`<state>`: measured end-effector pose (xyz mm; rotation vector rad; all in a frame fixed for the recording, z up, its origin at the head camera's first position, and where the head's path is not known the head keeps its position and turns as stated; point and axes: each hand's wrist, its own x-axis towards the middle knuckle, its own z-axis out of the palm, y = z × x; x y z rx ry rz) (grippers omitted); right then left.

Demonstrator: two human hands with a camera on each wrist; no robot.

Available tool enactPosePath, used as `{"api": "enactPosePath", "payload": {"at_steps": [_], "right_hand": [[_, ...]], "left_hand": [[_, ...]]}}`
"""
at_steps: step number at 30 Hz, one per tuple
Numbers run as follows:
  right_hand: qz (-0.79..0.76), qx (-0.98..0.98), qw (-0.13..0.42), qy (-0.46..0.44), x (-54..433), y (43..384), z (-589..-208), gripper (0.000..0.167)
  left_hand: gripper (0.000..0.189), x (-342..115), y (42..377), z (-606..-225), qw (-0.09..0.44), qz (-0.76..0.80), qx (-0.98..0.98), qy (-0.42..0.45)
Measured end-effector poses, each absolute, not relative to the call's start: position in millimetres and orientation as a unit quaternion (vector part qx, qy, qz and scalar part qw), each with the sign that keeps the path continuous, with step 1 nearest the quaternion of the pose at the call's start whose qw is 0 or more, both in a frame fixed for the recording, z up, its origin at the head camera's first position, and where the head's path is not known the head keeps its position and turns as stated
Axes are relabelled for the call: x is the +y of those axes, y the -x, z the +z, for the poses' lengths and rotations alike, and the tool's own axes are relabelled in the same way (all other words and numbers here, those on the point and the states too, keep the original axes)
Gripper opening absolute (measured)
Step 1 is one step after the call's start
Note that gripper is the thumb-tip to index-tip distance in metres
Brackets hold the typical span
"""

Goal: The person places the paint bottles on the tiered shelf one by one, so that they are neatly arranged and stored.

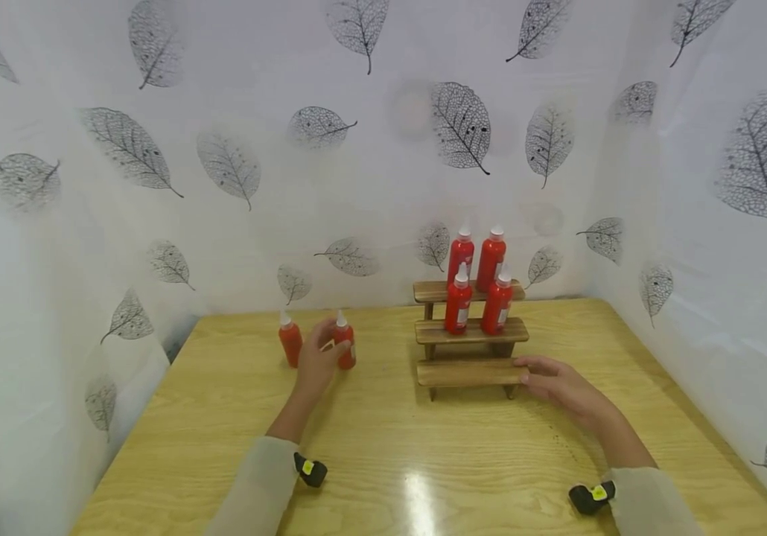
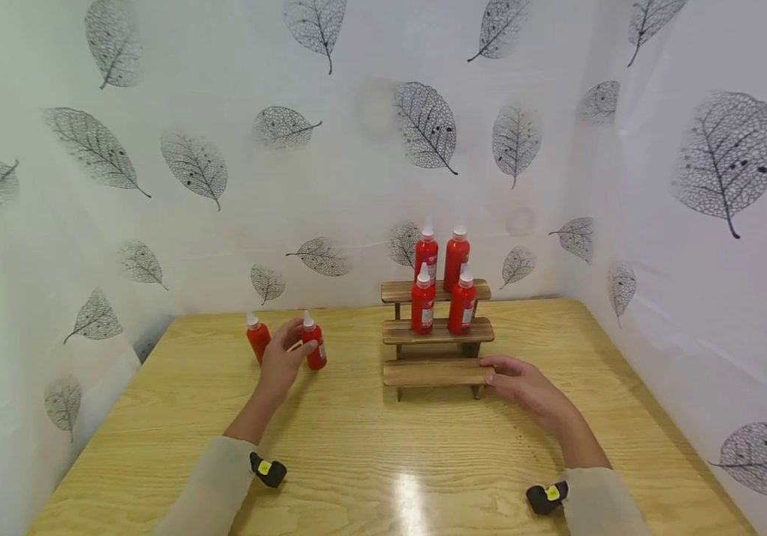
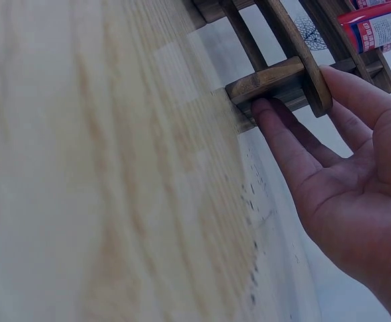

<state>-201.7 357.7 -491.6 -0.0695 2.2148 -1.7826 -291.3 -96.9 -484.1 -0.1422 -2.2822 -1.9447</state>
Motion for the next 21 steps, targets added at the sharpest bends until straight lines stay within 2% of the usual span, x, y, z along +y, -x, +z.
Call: {"api": "enactPosePath", "payload": {"at_steps": [13, 21], "right_hand": [[-0.617, 0.772, 0.149, 0.031, 356, 200, -489, 0.057], [-0.619, 0.771, 0.148, 0.029, 357, 200, -488, 0.057]], "left_hand": [[0.049, -96, 295, -481, 0.079, -0.658, -0.748, 0.042], [0.041, -86, 284, -463, 0.079, -0.654, -0.746, 0.097]]}}
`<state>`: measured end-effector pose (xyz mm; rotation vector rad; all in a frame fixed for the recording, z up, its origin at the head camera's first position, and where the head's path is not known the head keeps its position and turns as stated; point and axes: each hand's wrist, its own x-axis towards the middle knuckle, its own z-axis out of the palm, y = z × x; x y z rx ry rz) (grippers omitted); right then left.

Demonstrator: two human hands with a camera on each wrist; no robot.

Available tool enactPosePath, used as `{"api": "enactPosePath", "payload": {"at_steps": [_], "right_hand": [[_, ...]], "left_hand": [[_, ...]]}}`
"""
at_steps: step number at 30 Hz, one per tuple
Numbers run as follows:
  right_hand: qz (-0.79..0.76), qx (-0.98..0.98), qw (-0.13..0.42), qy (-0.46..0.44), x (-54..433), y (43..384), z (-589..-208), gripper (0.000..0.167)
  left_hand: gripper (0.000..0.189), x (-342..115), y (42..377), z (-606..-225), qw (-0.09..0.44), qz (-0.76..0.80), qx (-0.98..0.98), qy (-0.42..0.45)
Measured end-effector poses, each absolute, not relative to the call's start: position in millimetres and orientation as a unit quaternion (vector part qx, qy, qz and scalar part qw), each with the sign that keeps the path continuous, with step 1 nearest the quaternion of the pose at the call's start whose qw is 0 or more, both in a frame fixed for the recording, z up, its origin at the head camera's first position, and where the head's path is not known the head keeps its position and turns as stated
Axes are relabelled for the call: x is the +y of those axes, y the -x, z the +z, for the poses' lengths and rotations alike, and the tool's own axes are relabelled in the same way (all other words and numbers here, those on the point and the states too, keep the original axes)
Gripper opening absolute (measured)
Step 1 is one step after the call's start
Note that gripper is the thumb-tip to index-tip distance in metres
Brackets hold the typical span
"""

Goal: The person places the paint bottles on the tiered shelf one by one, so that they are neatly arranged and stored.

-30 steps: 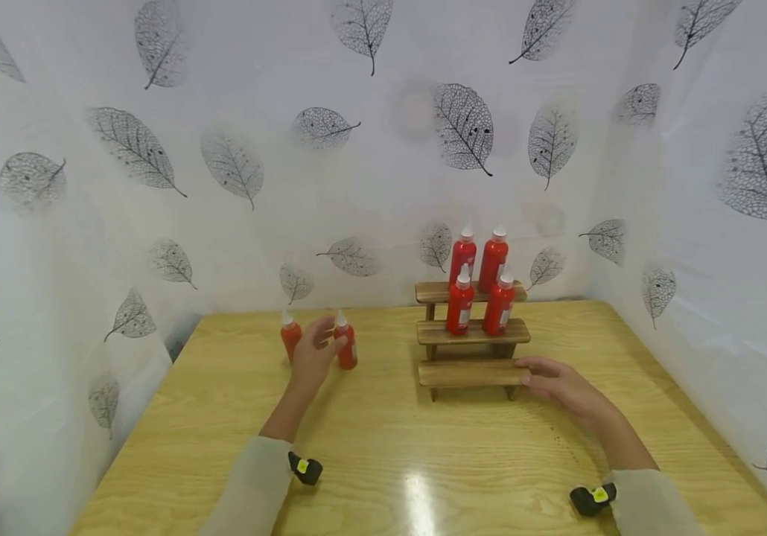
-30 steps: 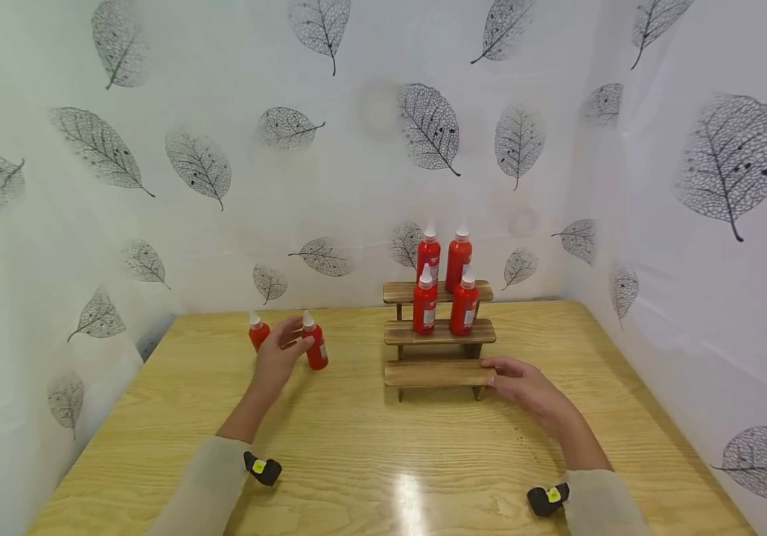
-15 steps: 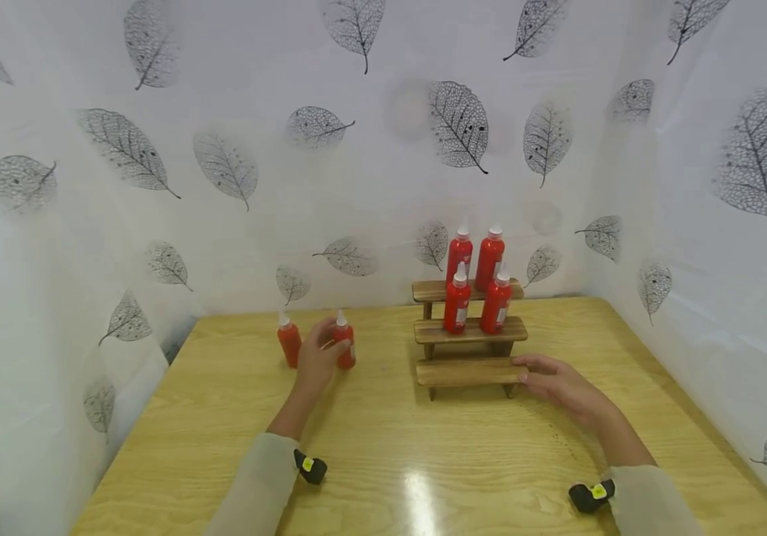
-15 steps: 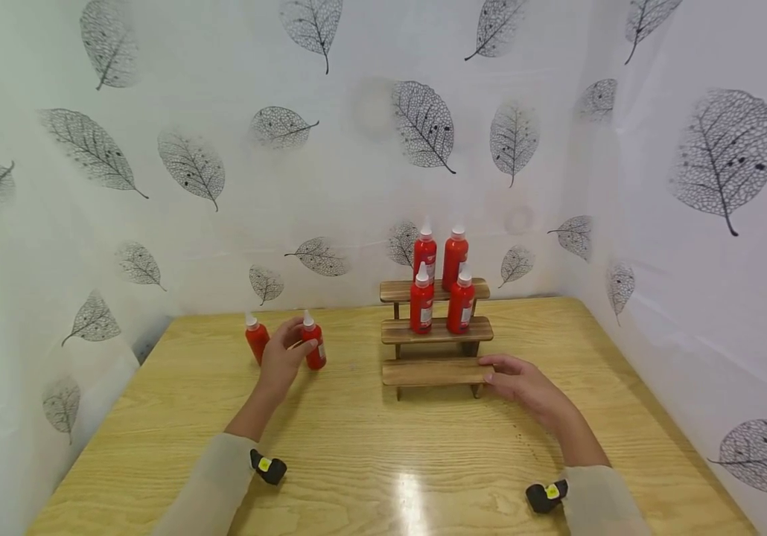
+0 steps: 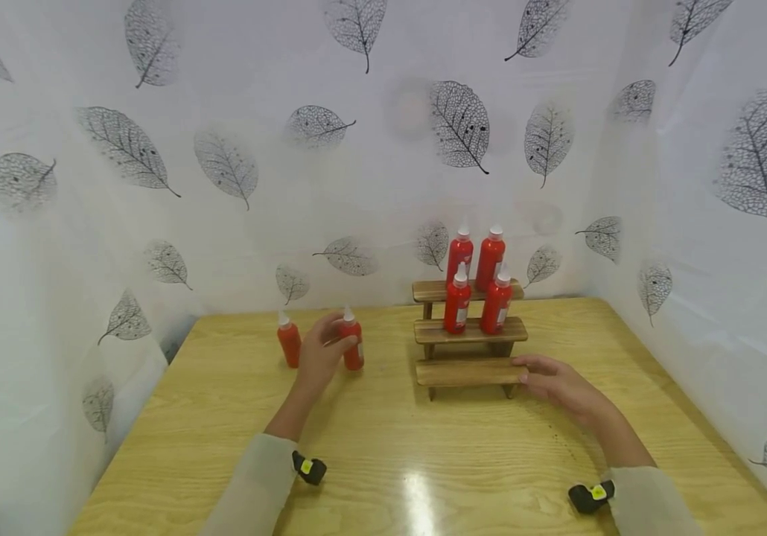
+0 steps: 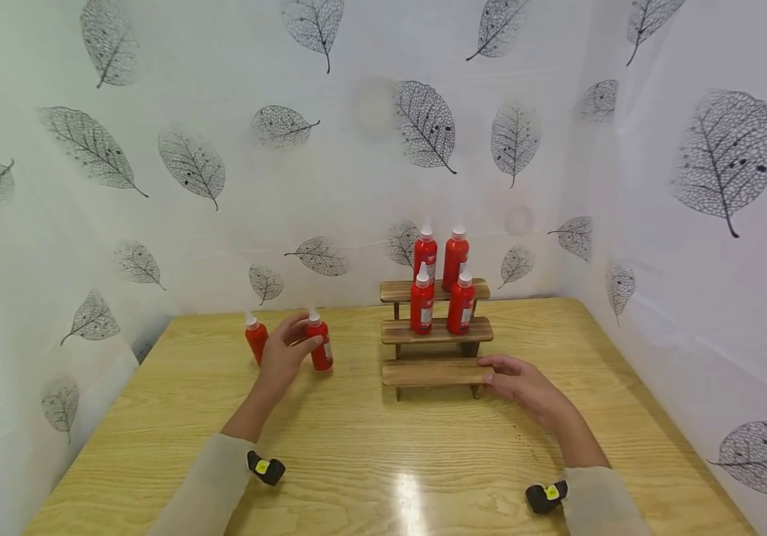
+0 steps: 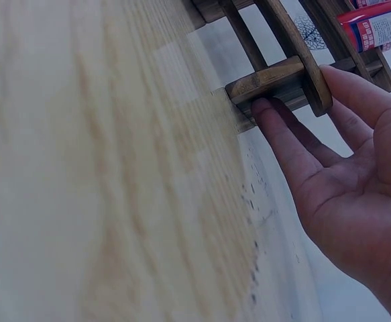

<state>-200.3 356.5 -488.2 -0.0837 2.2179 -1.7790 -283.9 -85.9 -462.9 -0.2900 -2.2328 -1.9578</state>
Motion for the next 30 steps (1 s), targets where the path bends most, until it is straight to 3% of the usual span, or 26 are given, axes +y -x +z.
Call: {"api": "enactPosePath", "payload": {"at_steps": [17, 30], "right_hand": [[-0.637, 0.758, 0.136, 0.033, 360, 198, -488, 0.055], [-0.641, 0.755, 0.138, 0.031, 362, 201, -492, 0.052]], "left_hand": [[0.042, -7, 236, -415, 0.04, -0.673, -0.706, 0.215], [0.044, 76, 226, -419, -0.007, -0.658, -0.711, 0.248]]}}
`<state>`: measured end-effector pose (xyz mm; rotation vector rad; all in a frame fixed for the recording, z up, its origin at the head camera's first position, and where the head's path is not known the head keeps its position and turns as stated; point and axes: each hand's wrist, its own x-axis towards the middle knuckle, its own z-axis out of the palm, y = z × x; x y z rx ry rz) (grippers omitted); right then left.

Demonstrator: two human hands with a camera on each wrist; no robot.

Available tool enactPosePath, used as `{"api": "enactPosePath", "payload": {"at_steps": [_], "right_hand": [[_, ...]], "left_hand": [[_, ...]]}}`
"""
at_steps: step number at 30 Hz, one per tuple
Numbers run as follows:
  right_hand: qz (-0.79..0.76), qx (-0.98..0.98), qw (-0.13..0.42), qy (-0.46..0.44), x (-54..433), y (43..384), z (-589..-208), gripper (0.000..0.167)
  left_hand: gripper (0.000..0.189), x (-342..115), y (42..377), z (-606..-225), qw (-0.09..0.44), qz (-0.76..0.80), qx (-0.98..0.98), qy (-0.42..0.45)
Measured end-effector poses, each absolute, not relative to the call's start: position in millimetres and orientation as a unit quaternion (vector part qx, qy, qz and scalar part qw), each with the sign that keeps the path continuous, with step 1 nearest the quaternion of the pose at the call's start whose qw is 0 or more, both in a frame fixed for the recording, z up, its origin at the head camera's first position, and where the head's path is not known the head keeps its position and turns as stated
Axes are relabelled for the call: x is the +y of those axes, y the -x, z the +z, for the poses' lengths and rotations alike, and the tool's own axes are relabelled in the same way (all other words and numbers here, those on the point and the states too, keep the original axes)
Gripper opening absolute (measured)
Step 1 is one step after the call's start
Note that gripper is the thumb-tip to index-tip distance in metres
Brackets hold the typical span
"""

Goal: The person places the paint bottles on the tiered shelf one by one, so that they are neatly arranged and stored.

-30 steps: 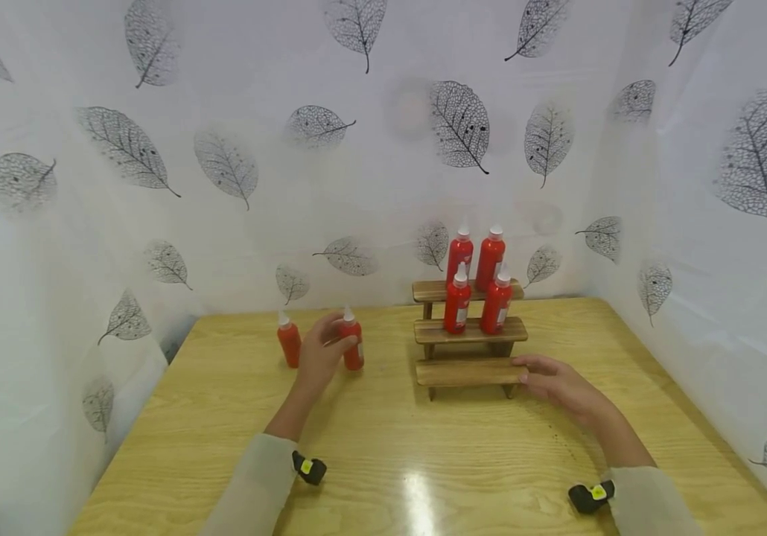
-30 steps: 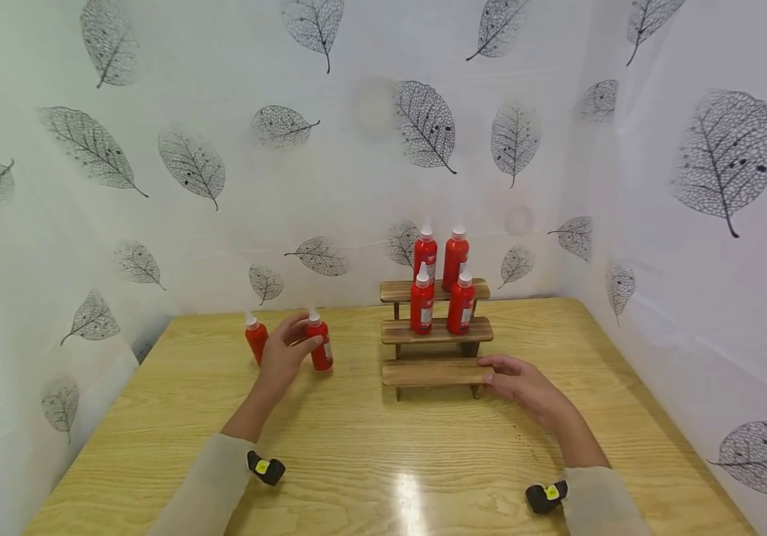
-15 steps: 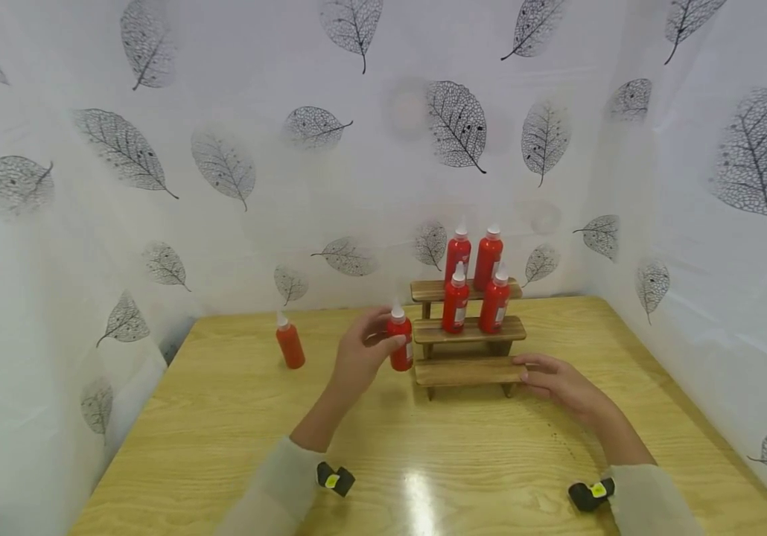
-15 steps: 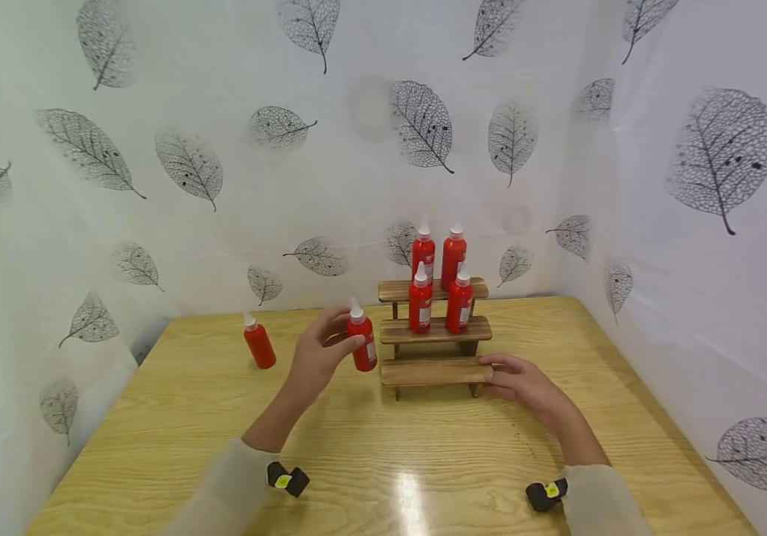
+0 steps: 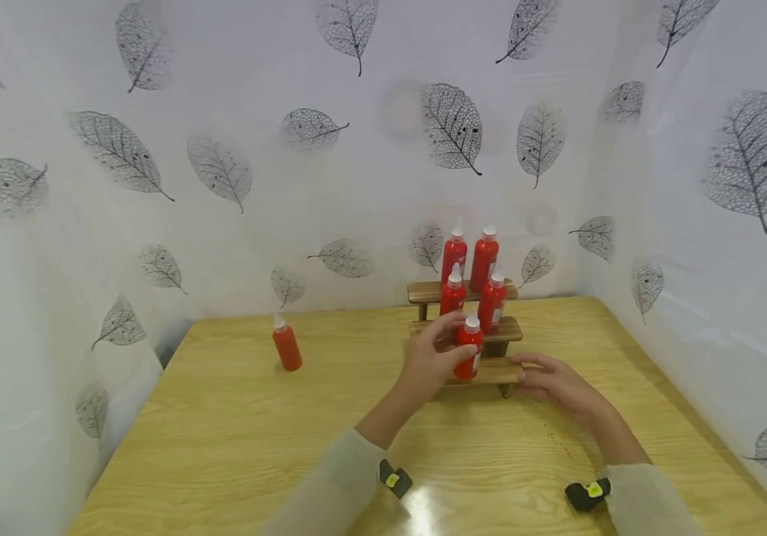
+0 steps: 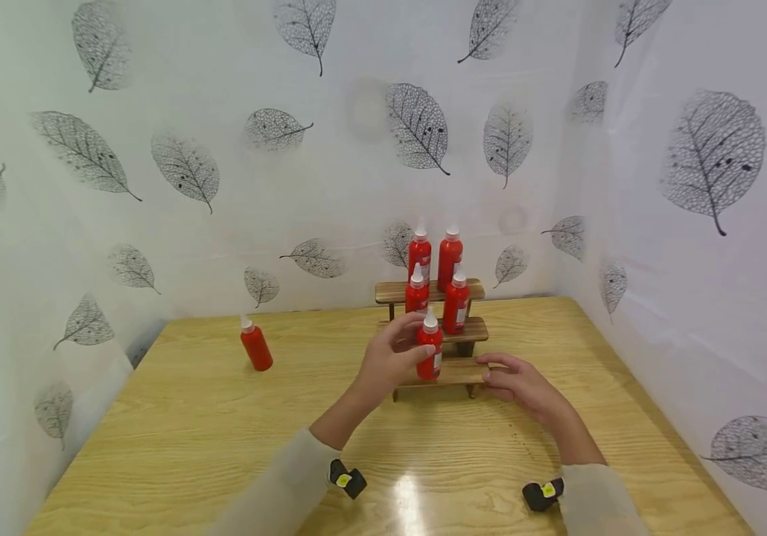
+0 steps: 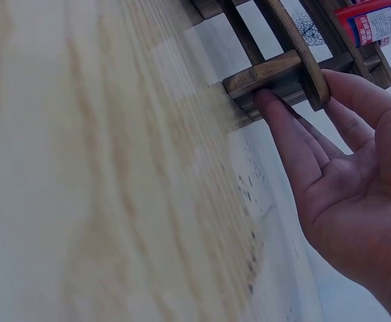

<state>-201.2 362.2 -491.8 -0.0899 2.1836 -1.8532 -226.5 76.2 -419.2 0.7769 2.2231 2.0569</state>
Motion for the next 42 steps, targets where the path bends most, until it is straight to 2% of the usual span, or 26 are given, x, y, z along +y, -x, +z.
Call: {"api": "enactPosePath", "payload": {"at_steps": [9, 20, 26, 33, 42], "right_hand": [[-0.635, 0.759, 0.136, 0.042, 359, 202, -492, 0.053], [-0.628, 0.763, 0.147, 0.032, 355, 207, -494, 0.055], [-0.632, 0.76, 0.146, 0.043, 355, 209, -494, 0.055], [-0.632, 0.759, 0.149, 0.046, 355, 207, -494, 0.055], [-0.647, 0.75, 0.135, 0.045, 361, 202, -494, 0.055]], "left_hand": [[0.042, 109, 229, -427, 0.046, 0.662, 0.711, -0.234], [0.043, 123, 241, -442, 0.02, 0.659, 0.714, -0.238], [0.046, 123, 242, -443, 0.021, 0.653, 0.717, -0.244], [0.039, 105, 235, -437, 0.01, 0.613, 0.748, -0.255], [0.034, 47, 228, -430, -0.063, 0.568, 0.774, -0.271]]}}
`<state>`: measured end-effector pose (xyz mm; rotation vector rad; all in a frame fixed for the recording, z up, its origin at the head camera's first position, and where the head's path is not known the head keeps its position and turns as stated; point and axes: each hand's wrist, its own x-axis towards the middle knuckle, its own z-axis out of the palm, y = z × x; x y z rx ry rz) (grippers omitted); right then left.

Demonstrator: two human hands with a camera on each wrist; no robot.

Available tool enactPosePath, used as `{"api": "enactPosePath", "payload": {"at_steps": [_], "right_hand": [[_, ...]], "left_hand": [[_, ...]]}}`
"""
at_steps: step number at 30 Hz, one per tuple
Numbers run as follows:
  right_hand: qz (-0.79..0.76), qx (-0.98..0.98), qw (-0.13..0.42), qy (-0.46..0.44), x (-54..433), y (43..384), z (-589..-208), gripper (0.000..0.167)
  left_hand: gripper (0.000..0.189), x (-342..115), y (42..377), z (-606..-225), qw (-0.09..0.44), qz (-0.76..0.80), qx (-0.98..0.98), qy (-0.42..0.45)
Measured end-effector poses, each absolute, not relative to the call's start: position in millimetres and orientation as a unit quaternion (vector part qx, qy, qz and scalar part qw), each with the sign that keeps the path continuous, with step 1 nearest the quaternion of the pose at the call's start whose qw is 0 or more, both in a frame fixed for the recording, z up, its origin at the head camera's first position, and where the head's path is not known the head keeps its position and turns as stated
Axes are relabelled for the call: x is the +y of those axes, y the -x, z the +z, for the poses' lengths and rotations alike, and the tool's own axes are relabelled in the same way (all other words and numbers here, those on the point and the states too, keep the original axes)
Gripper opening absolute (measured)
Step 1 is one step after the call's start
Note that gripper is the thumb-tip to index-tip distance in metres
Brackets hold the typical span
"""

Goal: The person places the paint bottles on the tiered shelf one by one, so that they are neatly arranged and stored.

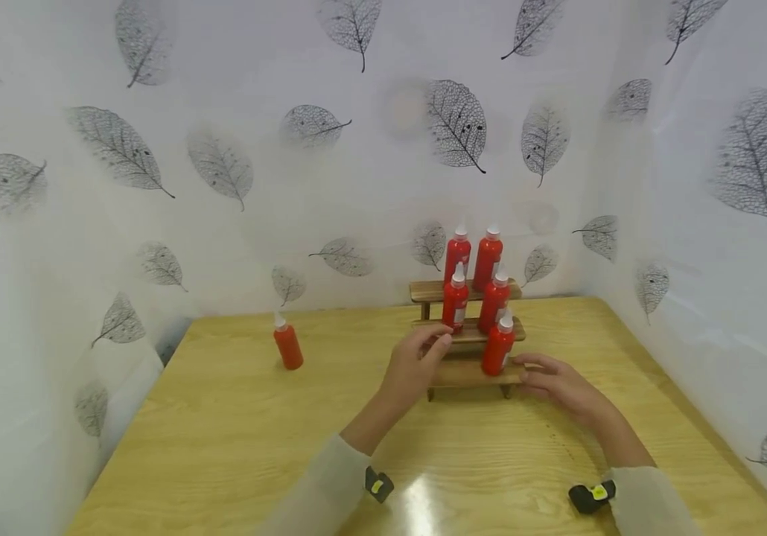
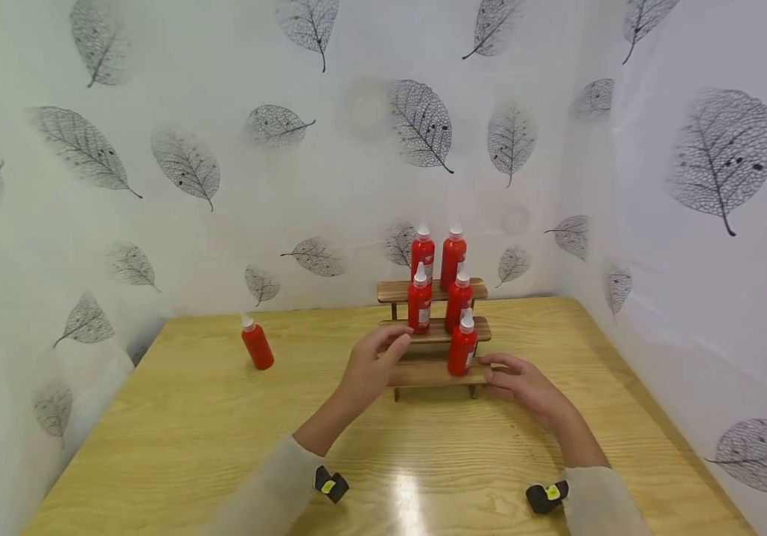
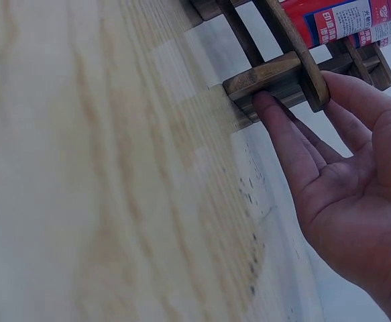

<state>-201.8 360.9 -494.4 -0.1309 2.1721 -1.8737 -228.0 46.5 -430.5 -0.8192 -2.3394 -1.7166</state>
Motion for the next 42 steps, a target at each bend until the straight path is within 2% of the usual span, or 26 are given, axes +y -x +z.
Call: {"api": "enactPosePath", "payload": {"at_steps": [6, 16, 19, 25, 31, 35, 42], "right_hand": [[-0.636, 0.757, 0.139, 0.048, 359, 201, -493, 0.057], [-0.638, 0.756, 0.136, 0.049, 358, 202, -497, 0.057], [-0.637, 0.757, 0.138, 0.044, 357, 201, -498, 0.058], [-0.641, 0.754, 0.134, 0.046, 361, 202, -499, 0.056], [-0.639, 0.756, 0.133, 0.047, 362, 202, -497, 0.056], [-0.639, 0.757, 0.134, 0.038, 360, 202, -496, 0.056], [-0.639, 0.757, 0.133, 0.041, 361, 202, -495, 0.055]], "left_hand": [[0.033, -1, 223, -437, 0.111, -0.539, -0.792, 0.266], [0.024, -101, 236, -439, 0.243, -0.518, -0.808, 0.143], [0.026, -131, 240, -437, 0.267, -0.514, -0.809, 0.104], [0.039, -170, 255, -450, 0.233, -0.542, -0.807, 0.017], [0.055, -180, 272, -469, 0.183, -0.546, -0.818, -0.004], [0.056, -181, 284, -481, 0.161, -0.547, -0.821, -0.002], [0.05, -176, 296, -490, 0.158, -0.571, -0.805, -0.009]]}}
